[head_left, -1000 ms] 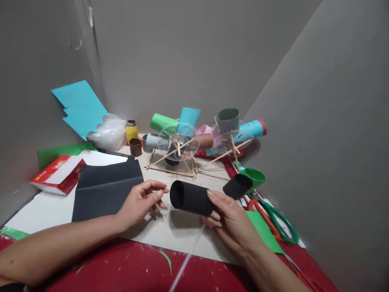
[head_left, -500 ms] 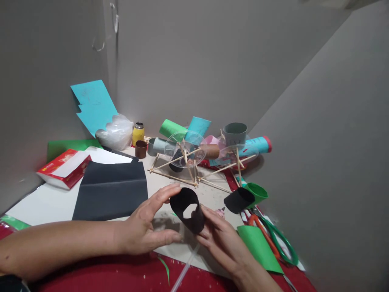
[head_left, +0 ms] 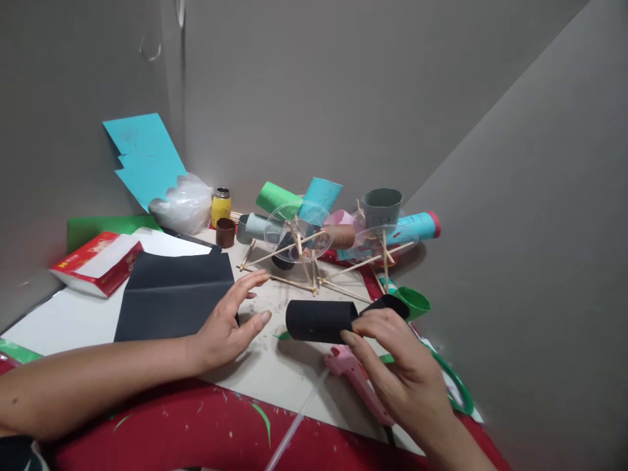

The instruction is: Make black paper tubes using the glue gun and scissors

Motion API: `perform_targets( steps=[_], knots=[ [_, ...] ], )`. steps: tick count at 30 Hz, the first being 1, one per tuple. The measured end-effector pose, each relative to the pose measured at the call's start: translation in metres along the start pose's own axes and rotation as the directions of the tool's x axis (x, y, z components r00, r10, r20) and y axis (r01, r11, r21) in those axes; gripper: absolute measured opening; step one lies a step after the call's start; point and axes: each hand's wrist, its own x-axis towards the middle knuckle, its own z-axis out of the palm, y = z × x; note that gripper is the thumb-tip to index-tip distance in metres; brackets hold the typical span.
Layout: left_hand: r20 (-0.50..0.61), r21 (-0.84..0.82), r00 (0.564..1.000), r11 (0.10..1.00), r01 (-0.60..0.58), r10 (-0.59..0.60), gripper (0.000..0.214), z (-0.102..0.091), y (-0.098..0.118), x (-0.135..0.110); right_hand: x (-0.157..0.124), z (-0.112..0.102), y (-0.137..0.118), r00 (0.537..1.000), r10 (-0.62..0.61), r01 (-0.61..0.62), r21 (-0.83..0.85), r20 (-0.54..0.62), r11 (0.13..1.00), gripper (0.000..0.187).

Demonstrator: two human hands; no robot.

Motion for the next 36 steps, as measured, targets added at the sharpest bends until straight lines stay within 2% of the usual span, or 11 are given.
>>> perform_targets(
  steps=[4,7,9,11,13,16,20,25,29,33,36],
  knots=[
    [0.026,0.005,0.998,0.998,0.058,-0.058,0.048,0.003,-0.013,0.001,0.009,0.012,-0.005,0.973,-0.138,0.169,-0.165,0.186,0.972,0.008],
    [0.045,0.012,0.996,0.997,0.081,-0.081,0.047,0.004,-0.016,0.002,0.015,0.025,-0.009,0.938,-0.180,0.243,-0.191,0.297,0.951,0.012],
    [0.057,0.007,0.994,0.995,0.096,-0.096,0.045,0.004,-0.016,0.002,0.016,0.028,-0.011,0.920,-0.215,0.275,-0.147,0.328,0.950,0.010],
    [0.072,-0.002,0.991,0.994,0.113,-0.112,0.044,0.004,-0.015,0.002,0.014,0.026,-0.010,0.926,-0.251,0.285,-0.090,0.281,0.954,0.019],
    [0.096,-0.007,0.989,0.993,0.117,-0.115,0.044,0.004,-0.013,0.001,0.008,0.020,-0.008,0.958,-0.236,0.247,-0.047,0.165,0.968,0.028],
    [0.138,-0.005,0.986,0.996,0.092,-0.090,0.048,0.004,-0.014,-0.002,-0.005,0.010,0.001,0.995,-0.092,0.092,-0.006,-0.038,0.996,0.031],
    [0.220,0.016,0.974,0.999,0.051,-0.053,0.065,0.007,-0.016,-0.006,-0.020,0.010,0.014,0.979,0.101,-0.098,0.024,-0.175,0.995,0.023],
    [0.308,0.094,0.950,0.995,0.014,-0.043,0.074,0.013,-0.017,-0.010,-0.023,0.017,0.023,0.957,0.274,-0.271,0.047,-0.097,0.961,0.036],
    [0.352,0.159,0.934,0.987,-0.001,-0.056,0.070,0.013,-0.008,-0.004,-0.019,0.011,0.028,0.938,0.341,-0.344,-0.045,-0.055,0.938,0.046],
    [0.406,0.213,0.914,0.974,-0.075,-0.019,0.065,0.017,0.010,0.025,-0.015,0.007,0.035,0.933,0.353,-0.358,-0.208,-0.062,0.910,0.045],
    [0.454,0.218,0.890,0.962,-0.162,0.048,0.063,0.031,0.019,0.060,-0.013,0.009,0.039,0.921,0.390,-0.372,-0.292,0.004,0.881,0.048]
  ],
)
